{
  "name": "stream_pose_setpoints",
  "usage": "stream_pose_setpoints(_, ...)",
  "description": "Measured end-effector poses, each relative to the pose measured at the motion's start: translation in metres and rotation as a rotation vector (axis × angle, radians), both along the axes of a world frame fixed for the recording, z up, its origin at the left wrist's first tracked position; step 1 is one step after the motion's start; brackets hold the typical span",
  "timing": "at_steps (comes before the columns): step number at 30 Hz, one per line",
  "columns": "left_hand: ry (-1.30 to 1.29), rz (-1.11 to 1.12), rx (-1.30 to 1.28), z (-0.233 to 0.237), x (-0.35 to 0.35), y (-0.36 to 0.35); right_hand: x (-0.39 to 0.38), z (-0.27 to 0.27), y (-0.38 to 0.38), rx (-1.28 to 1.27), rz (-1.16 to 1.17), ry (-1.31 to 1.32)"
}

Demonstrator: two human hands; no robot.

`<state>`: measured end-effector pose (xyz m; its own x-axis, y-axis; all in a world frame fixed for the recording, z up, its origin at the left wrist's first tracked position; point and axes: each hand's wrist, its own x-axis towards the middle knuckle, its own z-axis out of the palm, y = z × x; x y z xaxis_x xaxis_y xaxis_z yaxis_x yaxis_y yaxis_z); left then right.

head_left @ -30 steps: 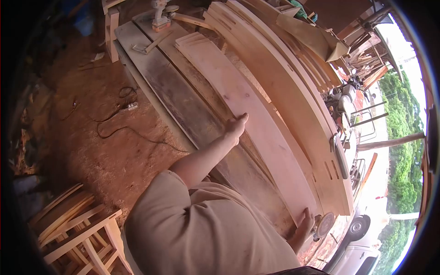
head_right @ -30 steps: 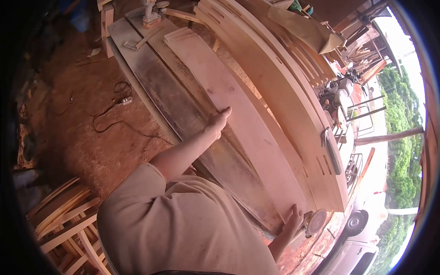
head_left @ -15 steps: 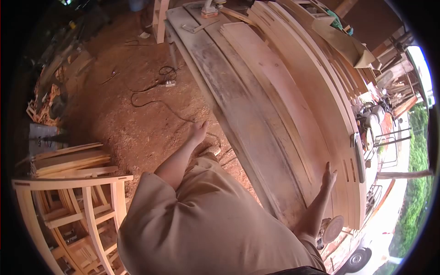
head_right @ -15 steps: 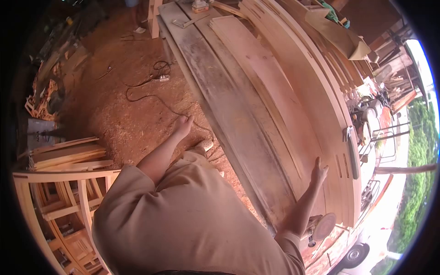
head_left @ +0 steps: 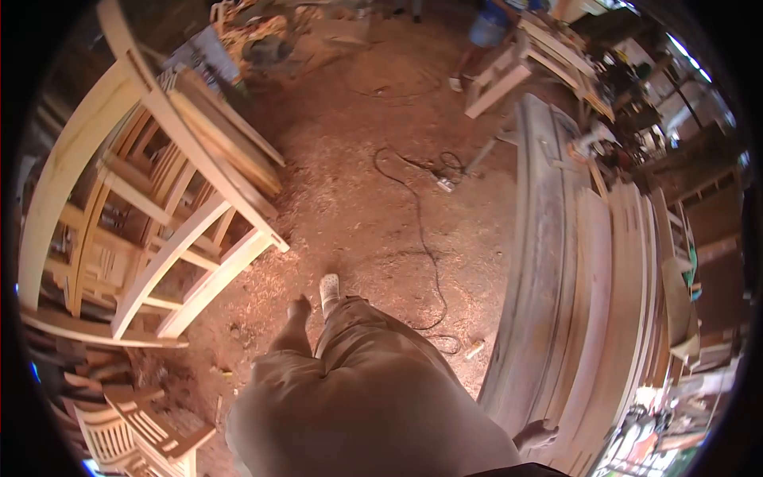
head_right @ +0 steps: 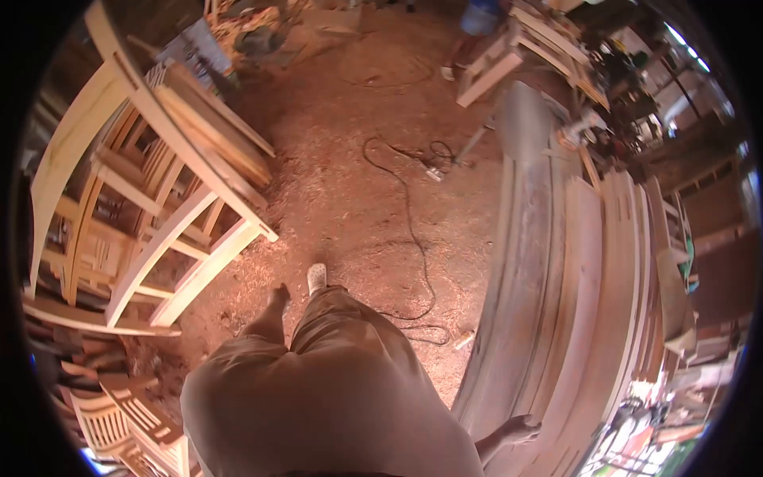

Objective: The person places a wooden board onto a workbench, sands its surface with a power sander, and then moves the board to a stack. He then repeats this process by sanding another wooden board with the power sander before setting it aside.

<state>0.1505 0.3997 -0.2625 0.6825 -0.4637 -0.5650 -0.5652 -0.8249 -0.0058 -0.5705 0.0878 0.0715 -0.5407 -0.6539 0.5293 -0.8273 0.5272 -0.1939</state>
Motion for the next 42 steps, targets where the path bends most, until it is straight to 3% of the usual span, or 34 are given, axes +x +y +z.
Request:
stream_pose_setpoints(2, 0.248, 0.888, -0.358, 0.057, 0.008, -0.057, 0.124, -0.011, 0.001, -0.046, 0.221, -0.083)
stream_pose_setpoints(3, 0.207, 0.539, -0.490, 0.062, 0.022, -0.065, 0.186, -0.018, 0.002, -0.049, 0.429, -0.148)
stream_pose_setpoints(4, 0.338, 0.635, -0.456, 0.074, 0.045, -0.078, 0.243, -0.034, 0.003, -0.045, 0.621, -0.221)
stream_pose_setpoints(5, 0.314, 0.361, -0.523, 0.022, 0.071, -0.082, 0.297, -0.052, -0.001, -0.002, 0.756, -0.385)
stream_pose_setpoints(7, 0.580, 0.480, -0.409, 0.100, 0.122, -0.102, 0.409, -0.042, 0.001, 0.270, 0.934, -0.625)
stream_pose_setpoints(8, 0.594, 0.485, -0.462, 0.102, 0.151, -0.100, 0.439, -0.046, -0.009, 0.293, 1.157, -0.578)
stream_pose_setpoints(10, 0.505, 0.513, -0.531, 0.110, 0.204, -0.087, 0.474, -0.046, -0.029, 0.344, 1.265, -0.502)
stream_pose_setpoints(11, 0.400, 0.539, -0.554, 0.114, 0.226, -0.081, 0.488, -0.042, -0.038, 0.382, 1.165, -0.601)
stream_pose_setpoints(12, 0.241, 0.548, -0.735, 0.118, 0.239, -0.075, 0.495, -0.039, -0.046, 0.416, 1.061, -0.698)
stream_pose_setpoints(14, 0.346, 0.833, -0.731, 0.130, 0.275, -0.070, 0.472, -0.083, -0.085, 0.497, 0.949, -0.894)
stream_pose_setpoints(17, 0.327, 0.852, -0.738, 0.092, 0.304, -0.065, 0.475, -0.080, -0.082, 0.896, 0.517, -1.118)
stream_pose_setpoints(19, 0.376, 0.928, -0.841, 0.089, 0.300, -0.065, 0.438, -0.142, -0.093, 1.216, 0.312, -1.059)
stream_pose_setpoints(20, 0.495, 0.884, -0.784, 0.072, 0.302, -0.053, 0.430, -0.157, -0.087, 1.299, 0.338, -0.993)
stream_pose_setpoints(21, 0.574, 1.087, -0.954, 0.091, 0.285, -0.056, 0.437, -0.150, -0.076, 1.434, 0.485, -0.806)
stream_pose_setpoints(24, 0.704, 1.147, -0.725, 0.089, 0.282, -0.040, 0.486, -0.157, -0.074, 1.482, 0.487, -0.733)
stream_pose_setpoints(30, 0.560, 1.308, -0.705, 0.076, 0.351, -0.049, 0.661, -0.190, -0.170, 1.403, 0.474, -0.863)
stream_pose_setpoints(32, 0.434, 1.168, -0.673, 0.060, 0.406, -0.064, 0.732, -0.197, -0.219, 1.357, 0.487, -0.904)
stream_pose_setpoints(33, 0.346, 1.274, -0.607, 0.002, 0.441, -0.067, 0.769, -0.198, -0.245, 1.346, 0.494, -0.928)
stream_pose_setpoints(34, 0.493, 1.472, -0.807, 0.103, 0.469, -0.103, 0.801, -0.209, -0.280, 1.359, 0.527, -0.916)
stream_pose_setpoints(36, 0.447, 1.462, -1.082, 0.146, 0.541, -0.126, 0.864, -0.236, -0.346, 1.522, 0.501, -1.050)
stream_pose_setpoints(37, 0.301, 1.441, -1.161, 0.175, 0.580, -0.139, 0.913, -0.215, -0.363, 1.448, 0.580, -0.958)
stream_pose_setpoints(38, 0.155, 1.371, -1.270, 0.174, 0.631, -0.137, 0.967, -0.191, -0.373, 1.371, 0.648, -0.874)
stream_pose_setpoints(39, -0.091, 1.225, -1.294, 0.227, 0.665, -0.141, 0.995, -0.217, -0.414, 1.408, 0.905, -0.961)
stream_pose_setpoints(40, -0.241, 1.250, -1.268, 0.283, 0.697, -0.144, 1.048, -0.195, -0.425, 1.310, 0.855, -0.970)
stream_pose_setpoints(41, -0.406, 1.054, -0.872, 0.322, 0.734, -0.124, 1.067, -0.251, -0.482, 1.381, 0.901, -1.346)
stream_pose_setpoints(42, -0.565, 1.049, -0.934, 0.363, 0.758, -0.117, 1.093, -0.262, -0.525, 1.783, 0.983, -1.675)
